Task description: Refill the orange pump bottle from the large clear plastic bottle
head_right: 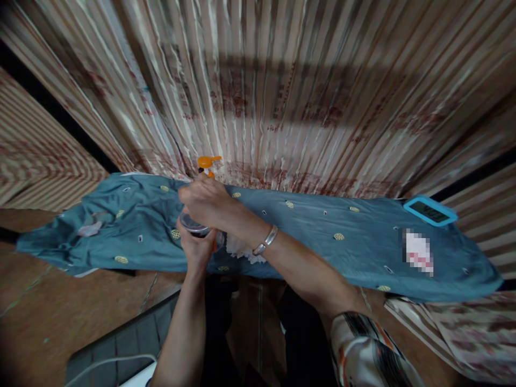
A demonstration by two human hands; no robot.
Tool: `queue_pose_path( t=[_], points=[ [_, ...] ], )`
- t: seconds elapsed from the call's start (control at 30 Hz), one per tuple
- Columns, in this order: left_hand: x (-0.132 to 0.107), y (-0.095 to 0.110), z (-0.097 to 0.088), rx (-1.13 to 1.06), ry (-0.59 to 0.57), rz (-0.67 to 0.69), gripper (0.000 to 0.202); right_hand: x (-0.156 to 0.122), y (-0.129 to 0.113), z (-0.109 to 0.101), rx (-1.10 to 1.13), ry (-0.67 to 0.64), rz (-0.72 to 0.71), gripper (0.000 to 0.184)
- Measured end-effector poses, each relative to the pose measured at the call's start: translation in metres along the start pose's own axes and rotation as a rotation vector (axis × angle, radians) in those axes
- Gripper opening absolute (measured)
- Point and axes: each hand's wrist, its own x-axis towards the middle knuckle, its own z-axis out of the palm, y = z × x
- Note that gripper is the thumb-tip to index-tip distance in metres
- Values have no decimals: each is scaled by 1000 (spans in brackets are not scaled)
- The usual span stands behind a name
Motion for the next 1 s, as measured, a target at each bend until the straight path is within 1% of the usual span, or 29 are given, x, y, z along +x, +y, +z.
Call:
queue_pose_path(
  t=[0.03,0.07,0.13,0.2,0.33,0.5,0.67,0.83,0.9,1.0],
  points=[
    [0,1,0,-11,-8,3,100,0,2,-1,3,-6,-23,16],
    [-1,1,0,-20,-15,6,99,-1,3,-1,4,-3,-29,21],
    [-1,1,-1,-21,-14,12,99,-2,2,1,-1,21,3,35],
    [-1,-1,-1,-7,-11,16,101,-1,0,4,-5,40,57,40],
    [-1,-7,-4,-8,-35,40,101,1,-5,7,19,11,88,27],
    [-2,-14,-6,-57,-70,100,101,0,-4,1,40,-53,64,20],
    [-1,-19,-6,-46,-96,119,102,-4,-2,-3,30,-81,58,20],
    [3,-23,-6,-37,-95,125,105,-8,-5,-8,10,-78,128,40],
    [5,-25,-6,-31,-100,134,105,-7,-5,-11,7,-103,146,38],
    [8,-26,-6,-30,-117,157,105,-4,-1,-14,29,-134,122,28]
  ],
)
